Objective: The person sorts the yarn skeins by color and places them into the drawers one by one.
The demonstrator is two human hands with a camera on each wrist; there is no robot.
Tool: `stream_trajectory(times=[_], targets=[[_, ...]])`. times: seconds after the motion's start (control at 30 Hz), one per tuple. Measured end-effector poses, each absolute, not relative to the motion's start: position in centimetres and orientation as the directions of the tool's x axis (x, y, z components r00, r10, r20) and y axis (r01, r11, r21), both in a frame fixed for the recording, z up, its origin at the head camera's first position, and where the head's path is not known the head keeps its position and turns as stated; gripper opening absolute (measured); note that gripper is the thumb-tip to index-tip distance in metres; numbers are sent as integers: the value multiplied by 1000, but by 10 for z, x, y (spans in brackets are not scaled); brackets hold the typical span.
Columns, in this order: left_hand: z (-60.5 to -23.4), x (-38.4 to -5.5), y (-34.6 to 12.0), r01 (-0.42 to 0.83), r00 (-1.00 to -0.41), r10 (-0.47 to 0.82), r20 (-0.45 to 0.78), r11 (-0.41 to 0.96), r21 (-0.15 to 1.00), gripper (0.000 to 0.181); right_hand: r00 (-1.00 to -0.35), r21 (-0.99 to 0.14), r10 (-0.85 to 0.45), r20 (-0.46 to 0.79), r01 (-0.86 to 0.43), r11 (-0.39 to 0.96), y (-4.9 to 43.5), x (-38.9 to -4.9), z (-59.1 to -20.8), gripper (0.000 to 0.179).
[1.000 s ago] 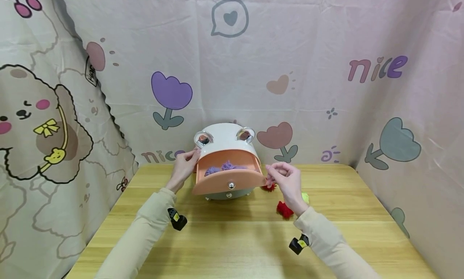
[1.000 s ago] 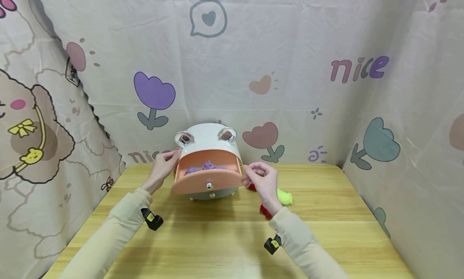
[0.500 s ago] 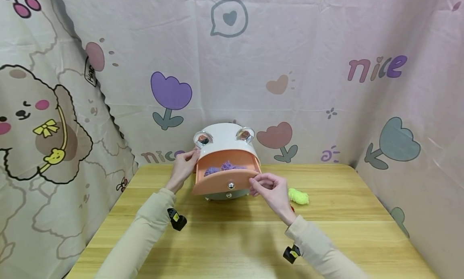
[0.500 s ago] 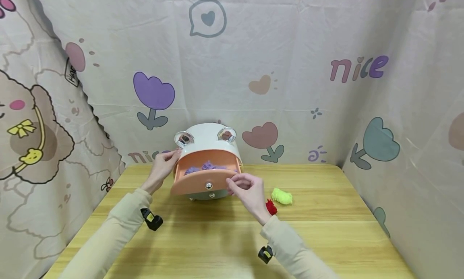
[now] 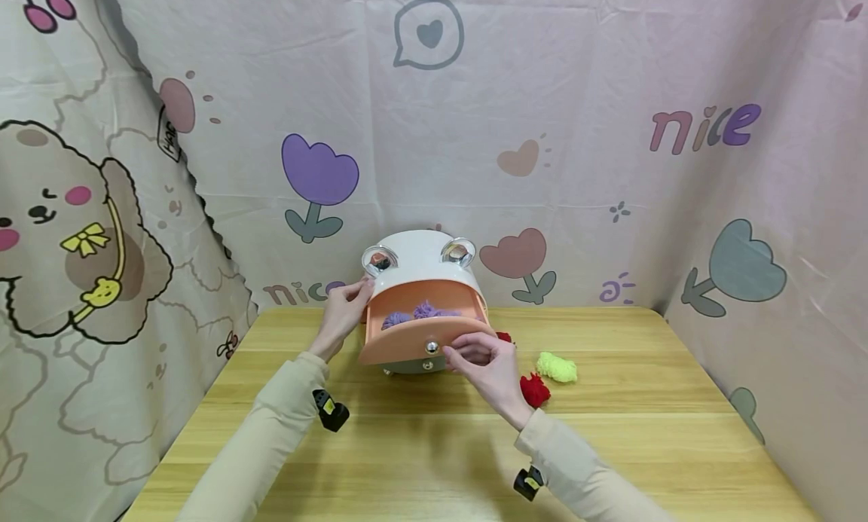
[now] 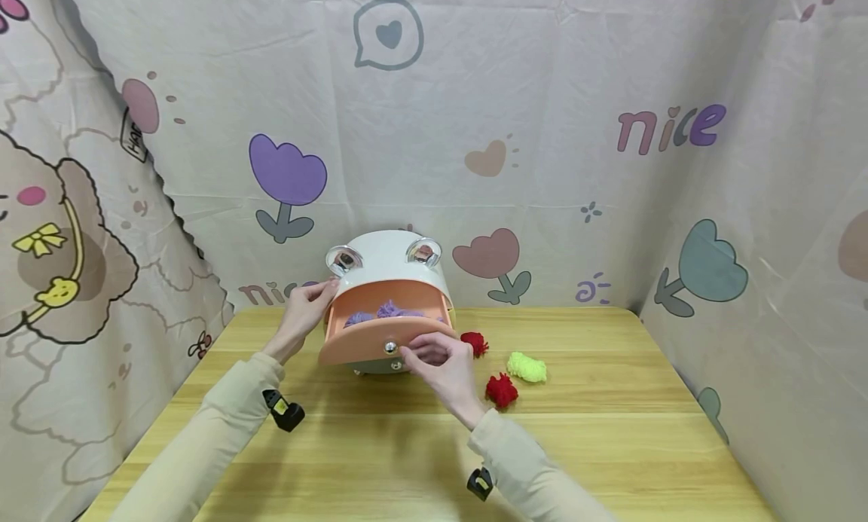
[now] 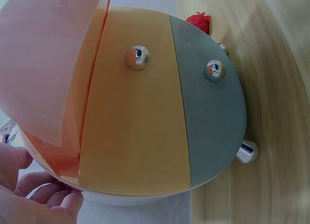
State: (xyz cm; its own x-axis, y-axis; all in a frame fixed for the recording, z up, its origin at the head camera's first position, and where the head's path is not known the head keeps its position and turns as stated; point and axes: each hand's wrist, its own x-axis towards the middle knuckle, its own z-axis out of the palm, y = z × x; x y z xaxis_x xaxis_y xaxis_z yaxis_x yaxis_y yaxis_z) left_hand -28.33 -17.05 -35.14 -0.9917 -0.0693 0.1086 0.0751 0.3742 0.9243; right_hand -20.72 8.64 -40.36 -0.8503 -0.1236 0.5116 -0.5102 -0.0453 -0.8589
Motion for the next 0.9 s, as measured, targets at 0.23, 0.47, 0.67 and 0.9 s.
stream_trajectory(times=[0.23,0.47,0.67,0.9], targets=[[-351,-283,-172,76,-993,-61,106,371,925,49,-853,-856,-91,514,-518,14,79,-206,-405,13],[-351,-283,-172,73,-993,-57,102,374,924,49,-827,-824,-82,557,-562,67,73,-207,-408,15],[-351,-283,-172,72,-993,-58,100,365,928,50,-799,-797,-93,594,-600,71,70,-208,-410,15],[-352,-283,-171,70,-993,-59,98,368,927,51,-790,-788,-97,606,-612,65,68,-209,-410,15]])
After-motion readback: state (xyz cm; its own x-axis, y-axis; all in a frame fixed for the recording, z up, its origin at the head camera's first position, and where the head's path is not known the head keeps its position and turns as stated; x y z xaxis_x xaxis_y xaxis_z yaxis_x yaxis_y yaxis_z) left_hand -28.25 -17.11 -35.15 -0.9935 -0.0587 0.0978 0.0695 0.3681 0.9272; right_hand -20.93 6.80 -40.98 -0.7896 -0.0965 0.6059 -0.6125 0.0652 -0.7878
